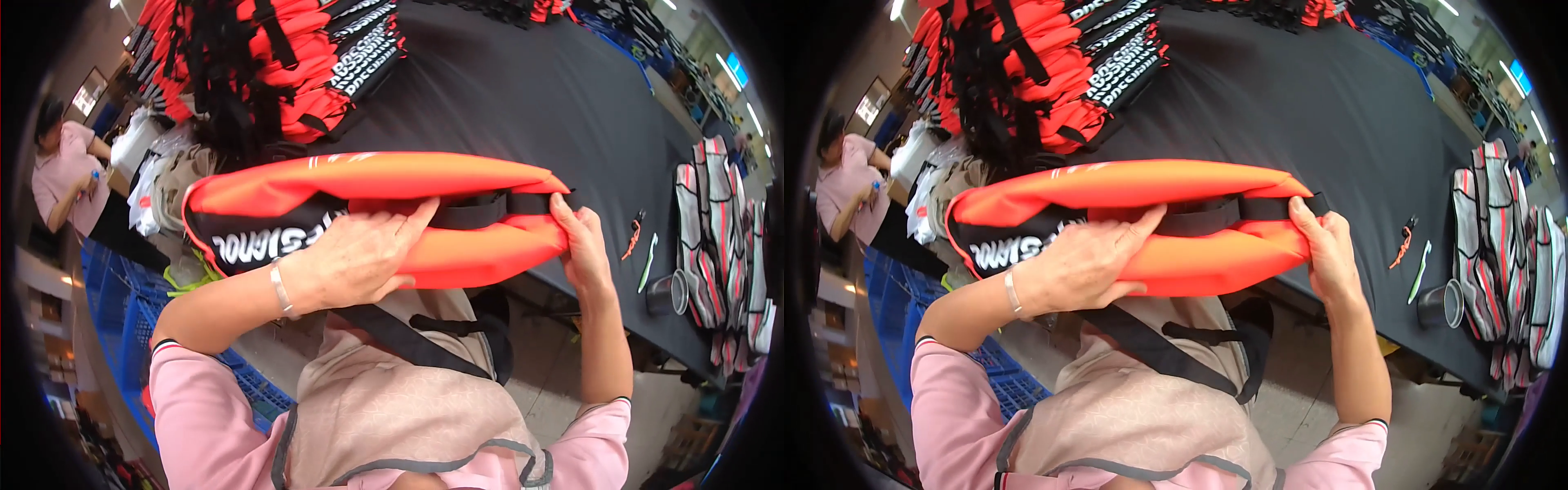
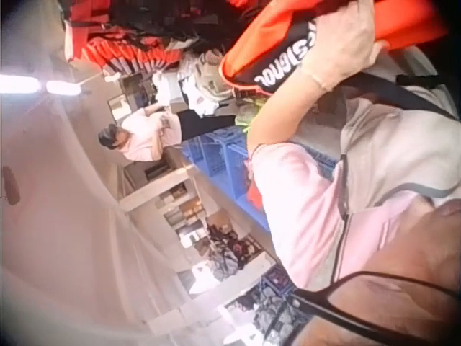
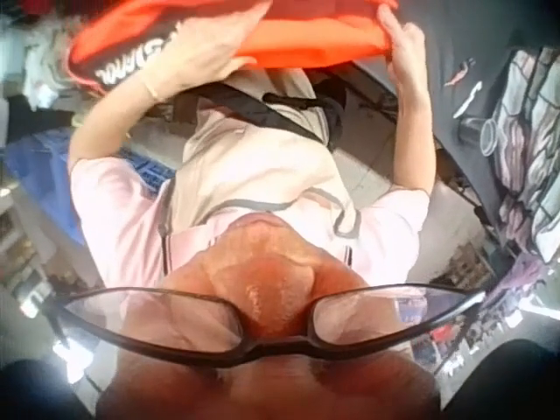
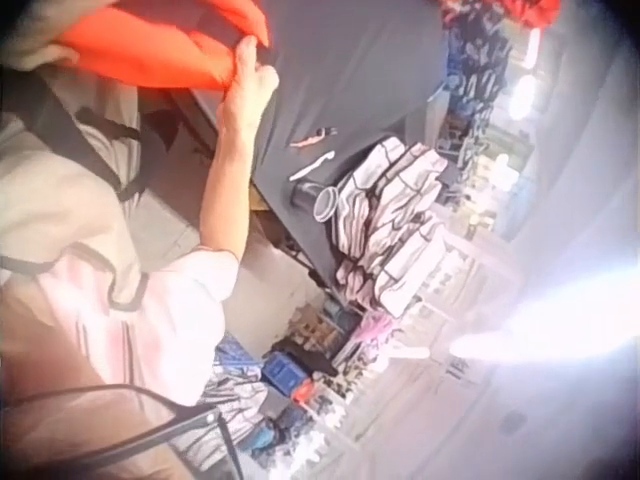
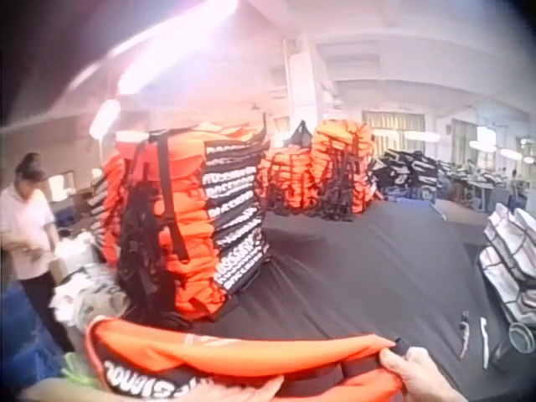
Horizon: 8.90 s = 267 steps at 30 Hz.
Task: Inspecting and finishing components of a red backpack in a factory setting.
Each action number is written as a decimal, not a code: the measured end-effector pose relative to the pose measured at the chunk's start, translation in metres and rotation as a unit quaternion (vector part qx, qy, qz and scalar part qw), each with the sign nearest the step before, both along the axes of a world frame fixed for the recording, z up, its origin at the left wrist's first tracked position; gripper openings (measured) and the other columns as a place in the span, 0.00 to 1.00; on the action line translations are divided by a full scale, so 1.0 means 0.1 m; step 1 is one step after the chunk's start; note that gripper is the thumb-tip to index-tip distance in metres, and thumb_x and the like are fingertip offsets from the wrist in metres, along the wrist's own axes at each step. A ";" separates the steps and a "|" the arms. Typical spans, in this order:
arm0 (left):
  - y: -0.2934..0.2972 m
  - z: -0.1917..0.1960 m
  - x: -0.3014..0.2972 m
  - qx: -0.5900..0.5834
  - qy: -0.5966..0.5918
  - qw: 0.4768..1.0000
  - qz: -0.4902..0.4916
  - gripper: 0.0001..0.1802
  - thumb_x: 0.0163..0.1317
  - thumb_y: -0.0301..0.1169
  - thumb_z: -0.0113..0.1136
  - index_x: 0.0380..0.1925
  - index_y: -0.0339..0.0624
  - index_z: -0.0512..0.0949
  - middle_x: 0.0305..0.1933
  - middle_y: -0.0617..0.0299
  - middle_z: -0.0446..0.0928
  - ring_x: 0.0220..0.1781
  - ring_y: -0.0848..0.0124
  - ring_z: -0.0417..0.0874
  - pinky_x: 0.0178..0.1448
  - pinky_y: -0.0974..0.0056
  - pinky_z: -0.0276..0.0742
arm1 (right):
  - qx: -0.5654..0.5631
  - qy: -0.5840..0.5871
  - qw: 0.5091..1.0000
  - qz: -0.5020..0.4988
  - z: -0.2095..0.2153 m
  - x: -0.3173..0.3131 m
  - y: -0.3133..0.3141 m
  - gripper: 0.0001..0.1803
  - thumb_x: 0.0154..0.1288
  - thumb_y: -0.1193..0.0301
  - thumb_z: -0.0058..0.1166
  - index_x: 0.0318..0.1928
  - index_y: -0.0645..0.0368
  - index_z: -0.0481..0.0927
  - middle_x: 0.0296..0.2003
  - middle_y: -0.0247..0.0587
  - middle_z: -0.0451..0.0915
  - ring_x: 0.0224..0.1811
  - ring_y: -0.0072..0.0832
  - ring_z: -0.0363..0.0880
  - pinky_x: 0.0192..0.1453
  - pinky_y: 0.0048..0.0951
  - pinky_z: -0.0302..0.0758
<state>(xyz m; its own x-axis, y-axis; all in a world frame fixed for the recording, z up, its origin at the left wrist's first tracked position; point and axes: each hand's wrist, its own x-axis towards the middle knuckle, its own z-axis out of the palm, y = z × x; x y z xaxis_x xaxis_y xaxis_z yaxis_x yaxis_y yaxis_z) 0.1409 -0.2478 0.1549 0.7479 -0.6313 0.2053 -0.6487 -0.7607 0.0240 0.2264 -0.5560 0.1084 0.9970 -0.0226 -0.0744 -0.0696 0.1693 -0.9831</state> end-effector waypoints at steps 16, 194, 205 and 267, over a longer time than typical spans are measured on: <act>-0.38 0.36 -0.48 0.163 -0.041 0.965 -0.203 0.26 0.51 0.26 0.57 0.52 0.25 0.79 0.32 0.54 0.83 0.28 0.74 0.84 0.26 0.72 0.77 | -0.578 -0.357 0.723 0.126 0.35 0.82 0.72 0.07 0.63 0.67 0.52 0.34 0.53 0.82 0.31 0.49 0.85 0.37 0.50 0.85 0.39 0.49 0.81; 0.38 1.13 1.13 0.327 -0.197 0.920 -0.086 0.07 0.45 0.29 0.64 0.25 0.48 0.75 0.27 0.68 0.76 0.37 0.66 0.77 0.39 0.63 0.74 | -0.306 -0.511 0.602 0.532 0.46 -0.86 0.32 0.20 0.64 0.57 0.58 0.24 0.59 0.74 0.17 0.40 0.75 0.20 0.37 0.81 0.22 0.33 0.76; -0.15 1.02 0.93 0.379 -0.251 0.872 -0.178 0.06 0.53 0.34 0.60 0.24 0.47 0.75 0.25 0.69 0.72 0.33 0.73 0.76 0.31 0.68 0.72 | -0.311 -0.448 0.836 0.064 0.06 0.18 1.57 0.19 0.57 0.60 0.67 0.38 0.60 0.75 0.32 0.48 0.81 0.32 0.48 0.83 0.35 0.47 0.78; 0.23 1.42 0.16 -0.209 0.157 0.965 -0.018 0.25 0.66 0.43 0.59 0.56 0.37 0.80 0.50 0.54 0.84 0.44 0.66 0.82 0.50 0.62 0.77 | -0.091 -0.635 0.747 -0.173 -0.02 0.09 1.64 0.20 0.46 0.81 0.65 0.45 0.65 0.81 0.36 0.43 0.79 0.28 0.33 0.82 0.27 0.30 0.79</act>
